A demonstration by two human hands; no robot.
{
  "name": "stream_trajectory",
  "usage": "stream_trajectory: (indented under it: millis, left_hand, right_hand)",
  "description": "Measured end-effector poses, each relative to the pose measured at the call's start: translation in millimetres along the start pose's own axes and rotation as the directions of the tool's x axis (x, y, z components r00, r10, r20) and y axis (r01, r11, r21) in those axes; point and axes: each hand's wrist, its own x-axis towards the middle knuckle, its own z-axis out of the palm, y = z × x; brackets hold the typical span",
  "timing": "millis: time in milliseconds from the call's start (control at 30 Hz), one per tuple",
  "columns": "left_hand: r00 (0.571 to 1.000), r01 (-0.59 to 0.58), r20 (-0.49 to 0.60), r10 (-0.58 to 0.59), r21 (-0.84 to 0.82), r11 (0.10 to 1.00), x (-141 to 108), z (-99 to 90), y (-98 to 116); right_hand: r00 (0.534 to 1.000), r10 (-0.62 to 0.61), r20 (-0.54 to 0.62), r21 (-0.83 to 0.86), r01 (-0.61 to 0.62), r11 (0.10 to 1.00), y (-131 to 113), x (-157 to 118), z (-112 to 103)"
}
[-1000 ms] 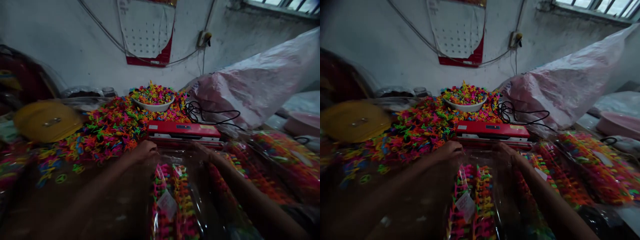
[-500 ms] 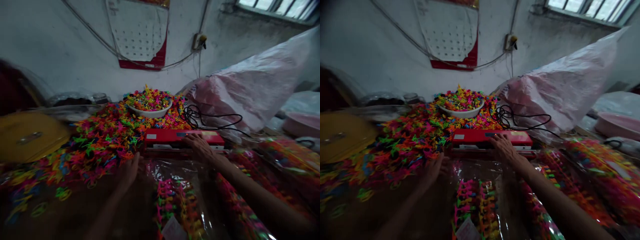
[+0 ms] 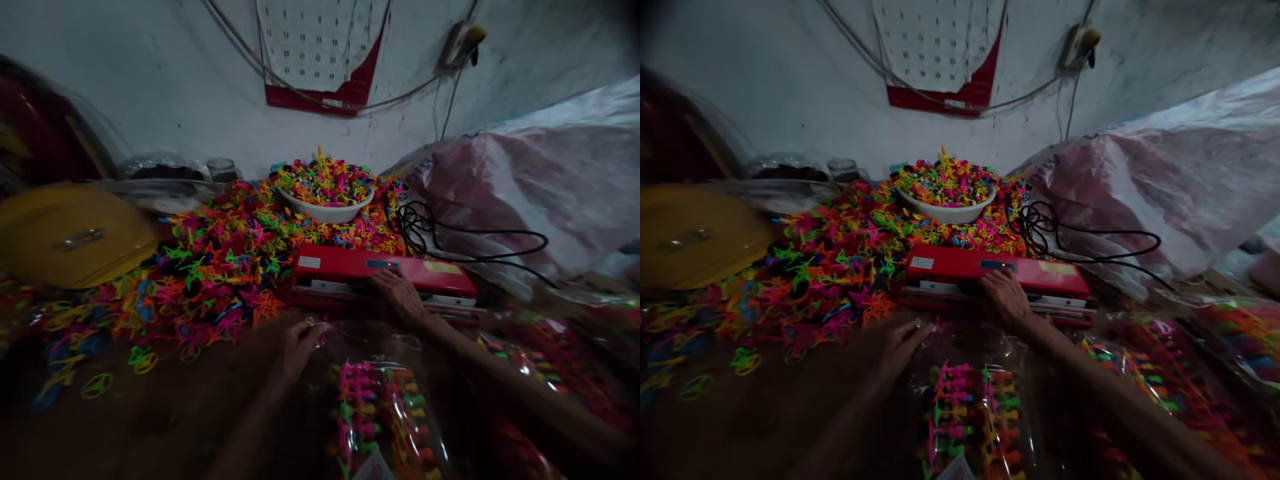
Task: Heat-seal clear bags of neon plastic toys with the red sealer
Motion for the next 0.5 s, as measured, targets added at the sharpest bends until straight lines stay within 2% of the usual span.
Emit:
stream_trajectory:
  millis: [100,233,300,367,433,500]
  left_hand:
    - [0.998,0.052,-0.033,-0.054,-0.066,0.996,-5,-6.7,1]
    - [0.994,0.096,-0.03,-0.1,-0.132,0.987,-9,-7.1,4]
    - [0.993,0.113,-0.024,-0.119,-0.173,0.978,-10,-5.3,7]
    - [0.989,0.139,-0.015,-0.144,-0.189,0.972,-11,-4.0,12]
    - [0.983,0.181,0.01,-0.183,-0.177,0.967,-14,-3.3,16]
    - [0.977,0.215,0.042,-0.211,-0.152,0.965,-19,-2.5,19]
  right_hand:
    - [0.999,-0.032,-0.002,0.009,0.032,0.999,-7,10,8]
    - [0.999,0.032,-0.011,0.031,-0.031,0.999,-13,15,13]
    - [0.999,0.051,-0.01,0.059,-0.05,0.997,-16,15,7]
    - [0.99,0.124,-0.06,0.093,-0.119,0.989,-20,10,-8]
    - [0.94,0.286,-0.185,0.145,-0.262,0.954,-26,-8,-27]
    - [0.835,0.485,-0.261,0.249,-0.427,0.869,-36,-38,-45]
